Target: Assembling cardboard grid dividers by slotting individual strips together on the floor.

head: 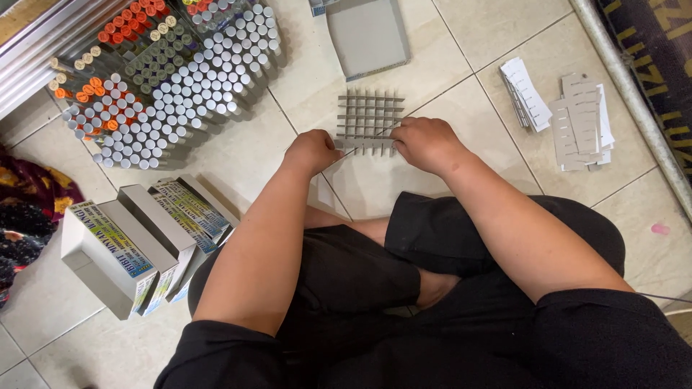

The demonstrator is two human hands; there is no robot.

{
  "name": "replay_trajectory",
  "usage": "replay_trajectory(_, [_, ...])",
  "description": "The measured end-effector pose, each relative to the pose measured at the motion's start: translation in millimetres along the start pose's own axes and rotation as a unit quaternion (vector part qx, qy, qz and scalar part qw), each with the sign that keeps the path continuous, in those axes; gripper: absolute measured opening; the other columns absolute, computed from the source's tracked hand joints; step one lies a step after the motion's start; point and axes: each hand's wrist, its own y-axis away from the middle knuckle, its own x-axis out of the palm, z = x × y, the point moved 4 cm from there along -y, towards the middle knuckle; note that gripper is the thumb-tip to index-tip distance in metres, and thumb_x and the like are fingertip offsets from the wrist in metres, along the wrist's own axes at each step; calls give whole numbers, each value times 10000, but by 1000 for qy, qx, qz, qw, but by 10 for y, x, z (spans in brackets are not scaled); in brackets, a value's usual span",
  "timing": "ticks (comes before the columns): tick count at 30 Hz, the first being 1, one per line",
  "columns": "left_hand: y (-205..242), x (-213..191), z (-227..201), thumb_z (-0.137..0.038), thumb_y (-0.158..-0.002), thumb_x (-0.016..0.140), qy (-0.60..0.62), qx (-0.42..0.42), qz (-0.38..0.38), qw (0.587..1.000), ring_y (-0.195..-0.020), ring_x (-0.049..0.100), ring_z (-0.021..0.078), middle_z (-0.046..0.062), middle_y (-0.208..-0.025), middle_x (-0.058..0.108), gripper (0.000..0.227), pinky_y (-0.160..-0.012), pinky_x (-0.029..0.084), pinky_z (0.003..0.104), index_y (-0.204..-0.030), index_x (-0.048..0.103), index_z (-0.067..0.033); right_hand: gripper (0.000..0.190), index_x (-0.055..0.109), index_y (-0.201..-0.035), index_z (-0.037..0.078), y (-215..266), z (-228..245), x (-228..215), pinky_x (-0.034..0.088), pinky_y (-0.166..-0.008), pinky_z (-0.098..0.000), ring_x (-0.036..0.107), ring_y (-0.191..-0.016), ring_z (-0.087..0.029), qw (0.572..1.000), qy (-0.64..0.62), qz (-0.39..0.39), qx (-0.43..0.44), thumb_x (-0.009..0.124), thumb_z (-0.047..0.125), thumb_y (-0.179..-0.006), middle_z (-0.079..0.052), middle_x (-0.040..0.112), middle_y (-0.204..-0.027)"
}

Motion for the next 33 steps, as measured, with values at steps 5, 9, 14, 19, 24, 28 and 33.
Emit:
replay_trajectory(5, [-5, -7, -9, -361, -814, 744, 6, 4, -5, 1000, -1087, 719, 346, 135, -1020, 763, 341, -851, 595, 440, -1062, 771, -128, 260, 777, -1138, 95, 28, 72, -67, 569, -808, -485, 719, -947, -349, 1000, 8, 3, -9, 584, 177, -984, -135, 746, -1012])
replay_trajectory(9, [-66, 22, 28, -385, -807, 759, 15, 7, -14, 1000, -1068, 723, 356, 139, -998, 765, 350, -837, 597, 447, -1046, 774, -130, 258, 781, -1132, 106, 34, 62, -55, 568, -801, -481, 719, -929, -342, 1000, 13, 7, -9, 585, 179, -982, -127, 748, -997])
replay_trajectory(14, [-45, 3, 3, -369, -820, 762, 23, 8, -18, 1000, -1052, 729, 345, 136, -981, 763, 330, -827, 595, 437, -1044, 770, -126, 255, 785, -1112, 88, 21, 40, -56, 566, -797, -484, 717, -920, -353, 1000, 23, -2, -12, 585, 176, -982, -138, 748, -983])
replay_trajectory(19, [-38, -4, 0, -376, -825, 752, 25, 8, -13, 1000, -1047, 732, 350, 140, -971, 763, 332, -820, 595, 440, -1038, 769, -122, 249, 787, -1096, 80, 20, 38, -10, 563, -802, -492, 714, -916, -363, 1000, 20, -3, -9, 603, 192, -970, -140, 746, -974])
replay_trajectory(24, [-9, -31, -32, -369, -841, 751, 26, 7, -22, 999, -1050, 729, 365, 159, -974, 760, 327, -826, 594, 443, -1033, 769, -105, 245, 798, -1047, 86, -25, -12, 55, 564, -794, -485, 724, -892, -353, 999, 32, 5, -3, 600, 211, -971, -135, 751, -932])
replay_trajectory(28, [0, -46, -37, -357, -845, 748, 30, 7, -19, 999, -1052, 730, 351, 141, -967, 760, 300, -828, 591, 437, -1029, 768, -121, 240, 801, -1031, 73, 3, 30, -1, 561, -792, -483, 720, -880, -357, 1000, 15, 1, 1, 606, 196, -962, -141, 747, -914])
replay_trajectory(33, [-5, -47, -39, -354, -847, 748, 31, 8, -26, 999, -1057, 729, 353, 136, -971, 760, 287, -827, 590, 442, -1023, 767, -128, 236, 807, -1017, 66, 32, 49, -29, 563, -776, -482, 722, -856, -356, 1000, 12, 5, 6, 612, 185, -958, -144, 750, -893])
